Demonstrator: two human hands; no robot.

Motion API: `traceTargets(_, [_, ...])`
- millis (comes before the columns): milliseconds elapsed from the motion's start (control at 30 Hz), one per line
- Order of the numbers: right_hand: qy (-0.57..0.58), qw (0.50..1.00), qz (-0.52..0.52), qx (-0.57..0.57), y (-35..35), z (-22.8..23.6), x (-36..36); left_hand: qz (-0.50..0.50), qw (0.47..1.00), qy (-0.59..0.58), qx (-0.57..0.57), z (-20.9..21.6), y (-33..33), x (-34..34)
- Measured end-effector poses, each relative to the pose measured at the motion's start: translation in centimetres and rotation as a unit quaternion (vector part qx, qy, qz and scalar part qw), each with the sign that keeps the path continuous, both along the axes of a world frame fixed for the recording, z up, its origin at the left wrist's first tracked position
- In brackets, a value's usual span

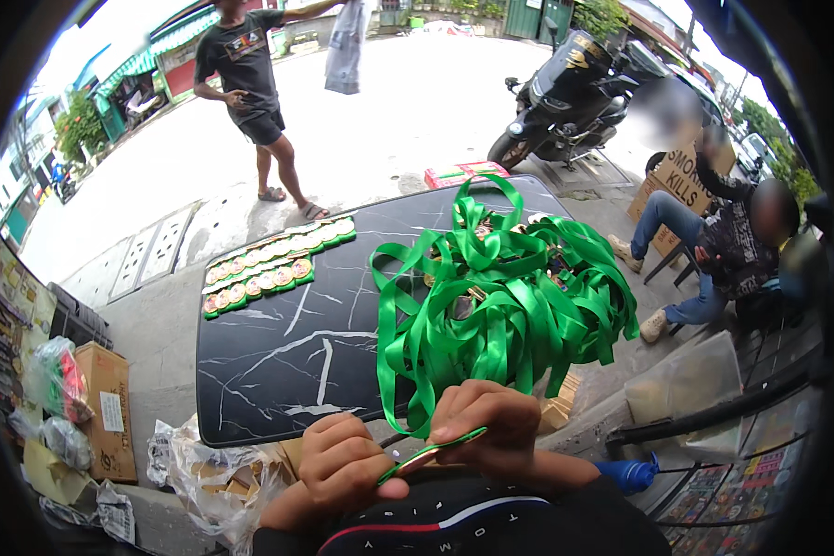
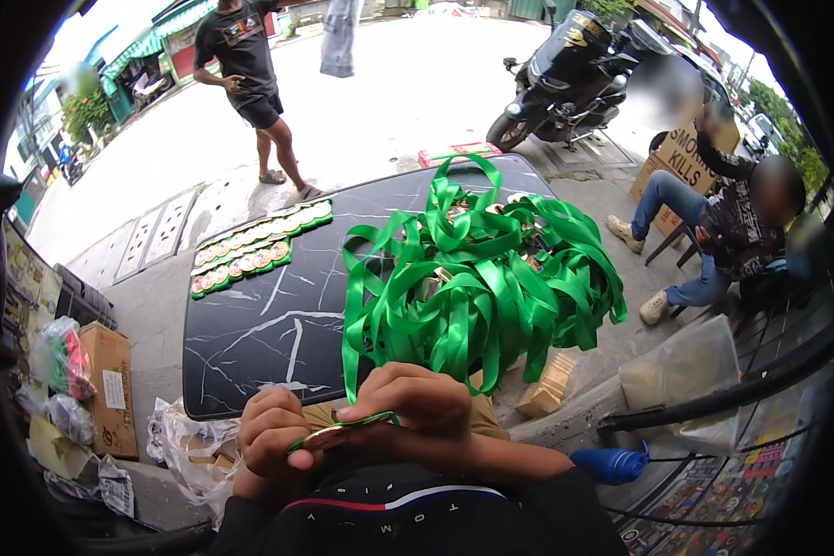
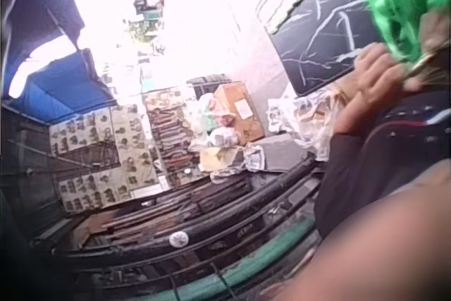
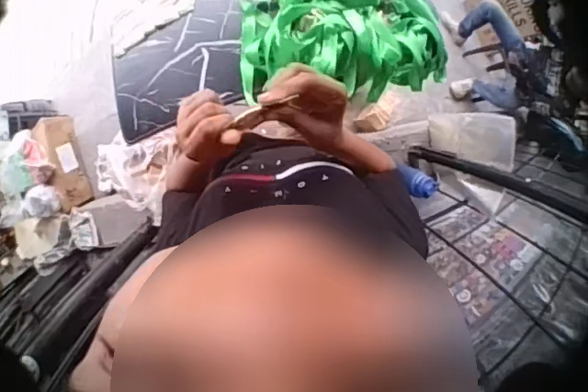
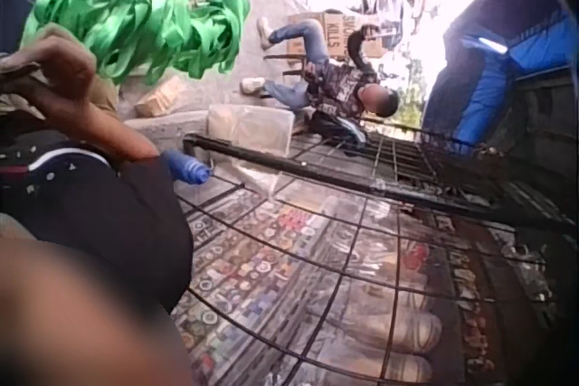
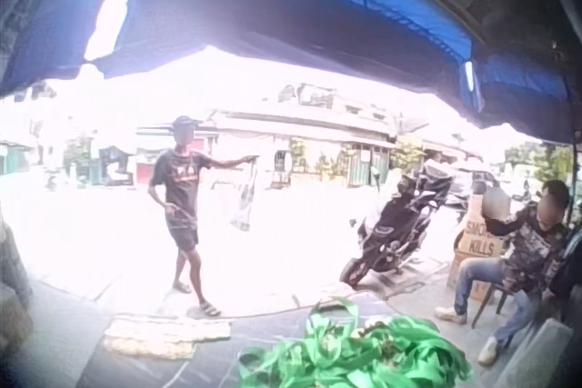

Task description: The person attaches green ribbons to small medals at a street-side stall. They repeatedly pick a ribbon, thread it through the medal, and place the finished item on a table. A bystander sits nearby and a motorcyclist passes in the background.

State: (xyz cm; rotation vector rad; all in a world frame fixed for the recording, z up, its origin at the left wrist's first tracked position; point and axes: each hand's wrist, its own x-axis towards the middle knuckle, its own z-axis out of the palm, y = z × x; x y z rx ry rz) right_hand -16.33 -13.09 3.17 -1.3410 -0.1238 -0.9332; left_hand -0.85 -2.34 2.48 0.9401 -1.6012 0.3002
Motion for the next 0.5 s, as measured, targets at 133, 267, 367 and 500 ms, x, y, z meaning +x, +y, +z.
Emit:
traceTargets(133, [-0.018,0.999,0.022,0.034,0.0,0.2,0.3,-0.015,0.998,-0.056,0.001,1.0,0.5,0.2])
traceTargets(267, [-0.020,0.996,0.048,0.070,0.4,0.5,0.6,-0.019,0.998,-0.043,-0.051,1.7,0.2,0.1])
traceTargets(367, [-0.012,0.995,0.060,0.074,0.3,0.6,0.9,-0.018,0.997,-0.050,-0.062,1.6,0.2,0.5])
traceTargets(500, [0.051,0.995,0.077,0.033,-1.2,1.0,1.8,0.009,0.997,-0.050,-0.061,0.2,0.2,1.5])
